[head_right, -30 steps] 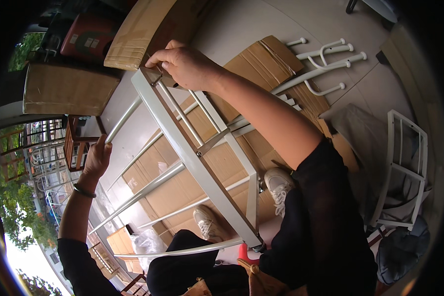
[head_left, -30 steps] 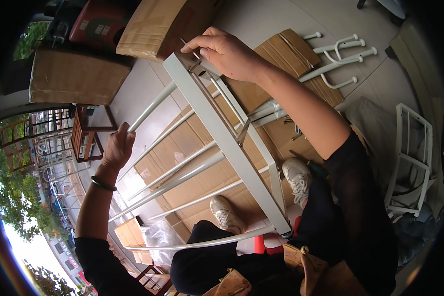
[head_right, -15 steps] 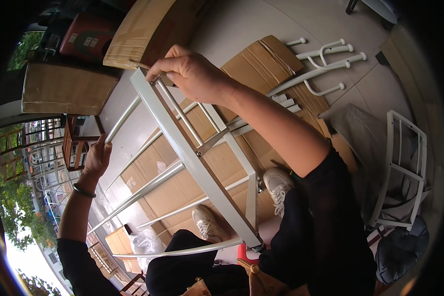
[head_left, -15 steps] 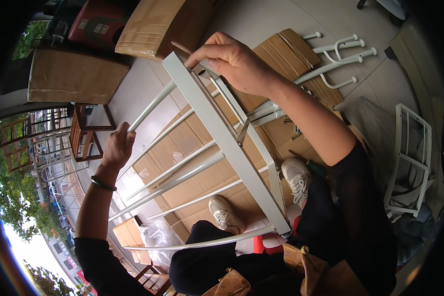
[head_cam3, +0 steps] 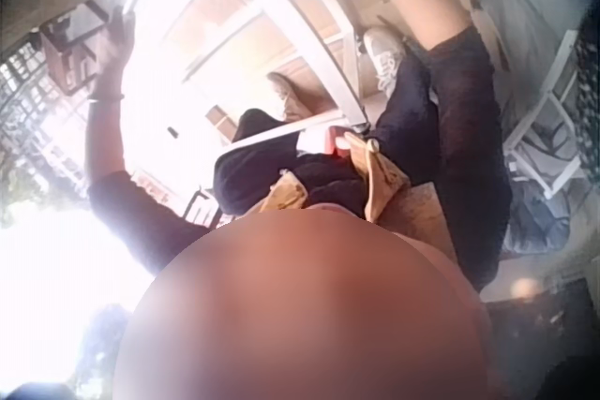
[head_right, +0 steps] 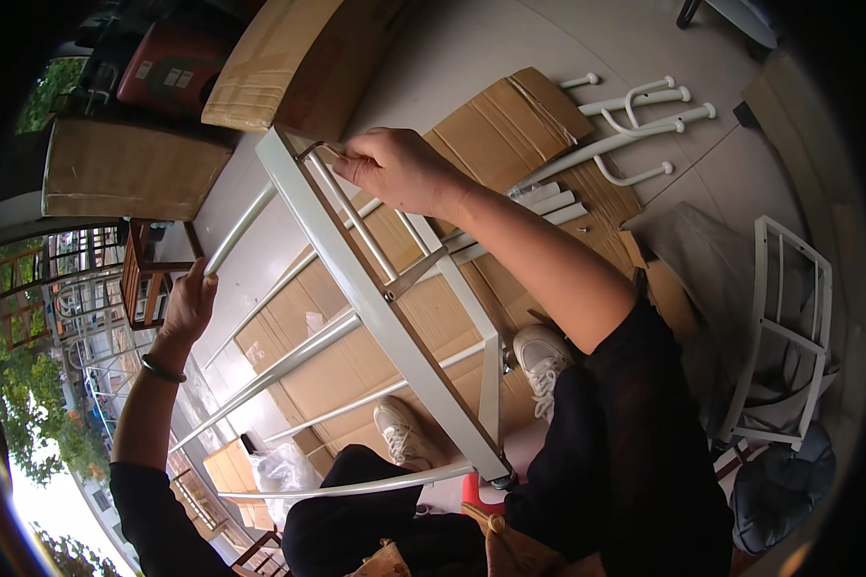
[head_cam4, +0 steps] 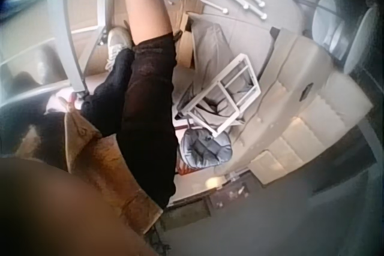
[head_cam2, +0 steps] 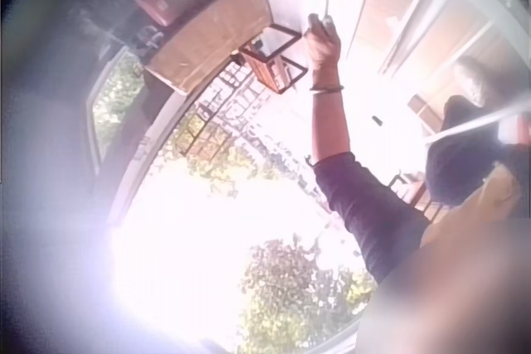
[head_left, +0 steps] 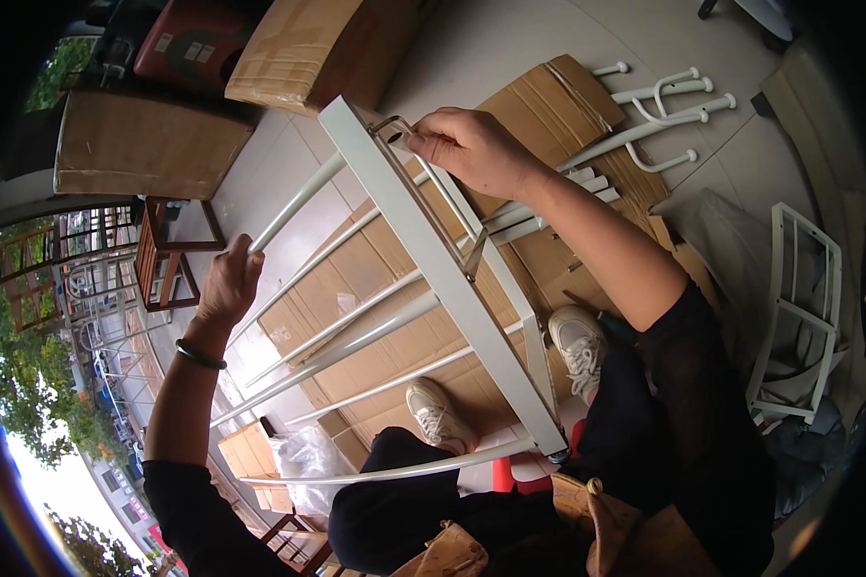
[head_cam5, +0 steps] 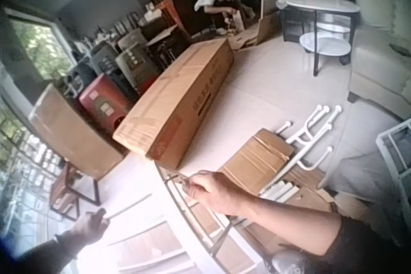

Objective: The person assembles a white metal furniture frame by inserting horizontal bars into vertical supports and securing them with screws. The person uses a screwdriver to tighten the fasteners and adjusts the frame orientation as needed.

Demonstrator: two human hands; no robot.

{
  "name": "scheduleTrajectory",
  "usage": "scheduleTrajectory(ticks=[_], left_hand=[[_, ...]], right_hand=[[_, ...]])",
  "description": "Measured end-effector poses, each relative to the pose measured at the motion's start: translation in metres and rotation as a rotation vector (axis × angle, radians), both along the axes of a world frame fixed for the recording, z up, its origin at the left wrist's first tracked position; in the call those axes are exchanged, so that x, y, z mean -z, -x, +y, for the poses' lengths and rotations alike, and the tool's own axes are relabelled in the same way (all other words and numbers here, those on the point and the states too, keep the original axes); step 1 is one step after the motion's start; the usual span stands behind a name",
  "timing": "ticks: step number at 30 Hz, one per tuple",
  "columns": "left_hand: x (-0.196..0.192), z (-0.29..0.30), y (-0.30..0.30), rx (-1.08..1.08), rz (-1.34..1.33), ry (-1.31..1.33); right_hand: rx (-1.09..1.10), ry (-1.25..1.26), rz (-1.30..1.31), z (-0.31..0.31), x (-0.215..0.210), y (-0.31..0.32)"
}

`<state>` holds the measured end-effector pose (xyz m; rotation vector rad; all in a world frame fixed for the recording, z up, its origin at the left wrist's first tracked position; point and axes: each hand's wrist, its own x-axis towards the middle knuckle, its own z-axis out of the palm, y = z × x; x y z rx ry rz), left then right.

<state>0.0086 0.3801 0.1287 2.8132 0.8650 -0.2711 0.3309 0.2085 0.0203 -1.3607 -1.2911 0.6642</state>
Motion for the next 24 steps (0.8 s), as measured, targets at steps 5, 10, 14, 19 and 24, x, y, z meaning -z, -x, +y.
scheduleTrajectory(ticks=[5, 10, 14, 19, 24], left_hand=[[0.000, 0.000, 0.001, 0.010, -0.010, -0.006], [0.002, 0.002, 0.003, 0.006, -0.006, 0.001], [0.002, 0.002, 0.003, 0.002, 0.003, 0.002], [0.002, 0.001, 0.001, -0.002, 0.005, -0.015], [0.003, 0.000, 0.001, -0.018, 0.003, -0.018]], right_hand=[[0.008, 0.053, 0.282, -0.013, -0.032, 0.009], [-0.142, 0.134, 0.576, -0.024, -0.045, 0.005], [-0.178, -0.057, 0.203, -0.017, -0.035, -0.007], [-0.120, -0.355, -0.225, -0.003, -0.019, -0.016], [-0.069, -0.487, -0.370, 0.012, -0.018, -0.027]])
